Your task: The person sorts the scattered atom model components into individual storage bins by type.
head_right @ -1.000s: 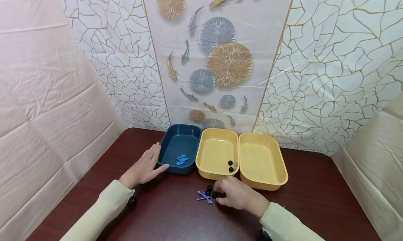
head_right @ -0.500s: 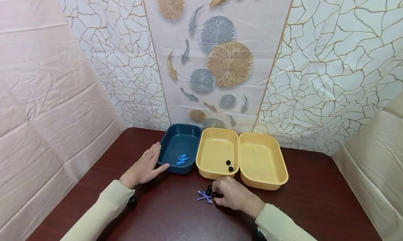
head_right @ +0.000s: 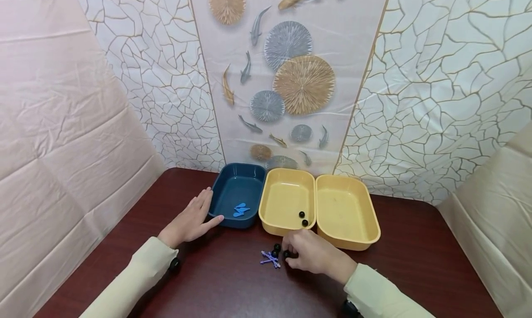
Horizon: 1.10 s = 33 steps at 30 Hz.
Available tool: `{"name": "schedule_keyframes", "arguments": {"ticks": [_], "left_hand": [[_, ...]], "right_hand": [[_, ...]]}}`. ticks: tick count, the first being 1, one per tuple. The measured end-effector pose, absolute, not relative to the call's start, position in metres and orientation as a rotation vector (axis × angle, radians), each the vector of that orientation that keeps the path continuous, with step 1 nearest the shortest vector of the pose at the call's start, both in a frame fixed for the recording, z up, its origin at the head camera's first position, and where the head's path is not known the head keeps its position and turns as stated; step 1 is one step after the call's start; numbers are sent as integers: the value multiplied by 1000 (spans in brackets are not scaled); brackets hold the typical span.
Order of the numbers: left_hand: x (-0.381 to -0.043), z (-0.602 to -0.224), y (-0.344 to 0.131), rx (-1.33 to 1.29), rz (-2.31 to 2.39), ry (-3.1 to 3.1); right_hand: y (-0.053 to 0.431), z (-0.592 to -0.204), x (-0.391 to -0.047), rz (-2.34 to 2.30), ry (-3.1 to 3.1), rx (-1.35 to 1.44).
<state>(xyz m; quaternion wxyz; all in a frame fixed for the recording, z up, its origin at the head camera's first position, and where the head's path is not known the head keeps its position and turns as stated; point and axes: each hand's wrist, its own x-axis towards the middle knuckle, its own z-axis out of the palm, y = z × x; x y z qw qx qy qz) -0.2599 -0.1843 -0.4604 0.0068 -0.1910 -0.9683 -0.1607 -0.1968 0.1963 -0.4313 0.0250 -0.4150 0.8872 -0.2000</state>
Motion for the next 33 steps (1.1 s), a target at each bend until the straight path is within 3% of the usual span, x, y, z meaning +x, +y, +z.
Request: {"name": "schedule_keyframes", "arguments": {"ticks": [16,33], "left_hand": [[-262,-463,-186,-595,-488,-3026],[-261,-464,-184,-598,-473,-3023]], "right_hand": [[198,-395,-209,-519,2860,-1340],[206,-403,-250,-551,2963,-1228]]}}
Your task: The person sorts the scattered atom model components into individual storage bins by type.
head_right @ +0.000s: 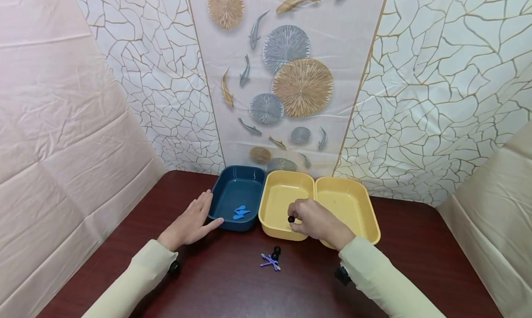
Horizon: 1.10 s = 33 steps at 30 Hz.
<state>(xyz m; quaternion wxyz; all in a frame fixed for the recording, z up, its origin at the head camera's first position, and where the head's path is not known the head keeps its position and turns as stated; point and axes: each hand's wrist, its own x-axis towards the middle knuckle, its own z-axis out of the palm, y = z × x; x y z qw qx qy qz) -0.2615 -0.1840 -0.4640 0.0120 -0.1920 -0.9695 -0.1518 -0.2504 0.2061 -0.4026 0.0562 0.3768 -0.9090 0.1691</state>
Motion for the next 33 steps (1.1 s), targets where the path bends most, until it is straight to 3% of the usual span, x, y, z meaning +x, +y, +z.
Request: {"name": "schedule_keyframes", "arguments": {"ticks": [20,33], "left_hand": [[-260,-464,-182,-614,-510,-3006],[-262,-463,-185,-609,-487,-3018]], "right_hand": [[205,-435,-287,604,-2856,1018],[201,-406,-269,494,-2852,1073]]}}
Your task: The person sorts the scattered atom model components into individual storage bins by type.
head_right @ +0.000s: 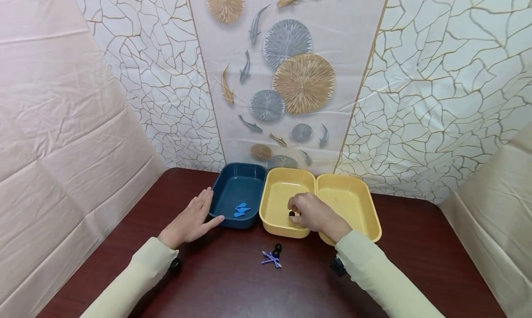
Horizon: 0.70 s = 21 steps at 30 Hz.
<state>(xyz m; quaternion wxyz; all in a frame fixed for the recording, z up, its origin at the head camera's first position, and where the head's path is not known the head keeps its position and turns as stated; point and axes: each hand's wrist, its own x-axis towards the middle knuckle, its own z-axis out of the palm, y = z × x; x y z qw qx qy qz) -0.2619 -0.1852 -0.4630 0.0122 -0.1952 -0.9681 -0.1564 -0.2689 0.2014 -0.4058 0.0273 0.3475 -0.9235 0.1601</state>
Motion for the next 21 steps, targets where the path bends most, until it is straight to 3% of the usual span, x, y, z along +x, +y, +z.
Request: {"name": "schedule_keyframes", "arguments": {"ticks": [21], "left_hand": [[-261,-461,-183,-600,-457,-3027]], "right_hand": [[210,-380,-219,418,-2799,1201]]}}
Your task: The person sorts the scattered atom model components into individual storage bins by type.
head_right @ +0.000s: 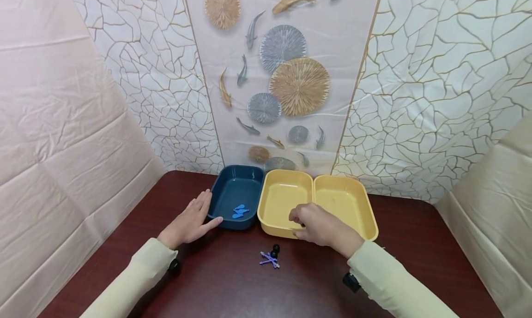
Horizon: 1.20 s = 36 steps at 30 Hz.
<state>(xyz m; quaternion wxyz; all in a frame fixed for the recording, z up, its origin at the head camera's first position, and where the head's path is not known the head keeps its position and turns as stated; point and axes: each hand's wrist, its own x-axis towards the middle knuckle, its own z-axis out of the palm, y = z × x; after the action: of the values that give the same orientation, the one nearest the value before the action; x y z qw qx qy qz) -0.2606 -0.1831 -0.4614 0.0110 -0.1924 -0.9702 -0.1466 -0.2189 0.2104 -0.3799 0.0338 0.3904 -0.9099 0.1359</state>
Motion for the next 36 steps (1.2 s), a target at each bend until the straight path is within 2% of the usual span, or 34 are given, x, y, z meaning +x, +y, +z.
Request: {"name": "schedule_keyframes", "arguments": {"ticks": [19,36], "left_hand": [[-260,-463,-182,-598,-472,-3025],[-260,-462,-182,-604,-475,-3028]], "right_hand": [[189,-416,-197,451,-2822,1321],[176,-445,-204,343,-2768,1355]]}}
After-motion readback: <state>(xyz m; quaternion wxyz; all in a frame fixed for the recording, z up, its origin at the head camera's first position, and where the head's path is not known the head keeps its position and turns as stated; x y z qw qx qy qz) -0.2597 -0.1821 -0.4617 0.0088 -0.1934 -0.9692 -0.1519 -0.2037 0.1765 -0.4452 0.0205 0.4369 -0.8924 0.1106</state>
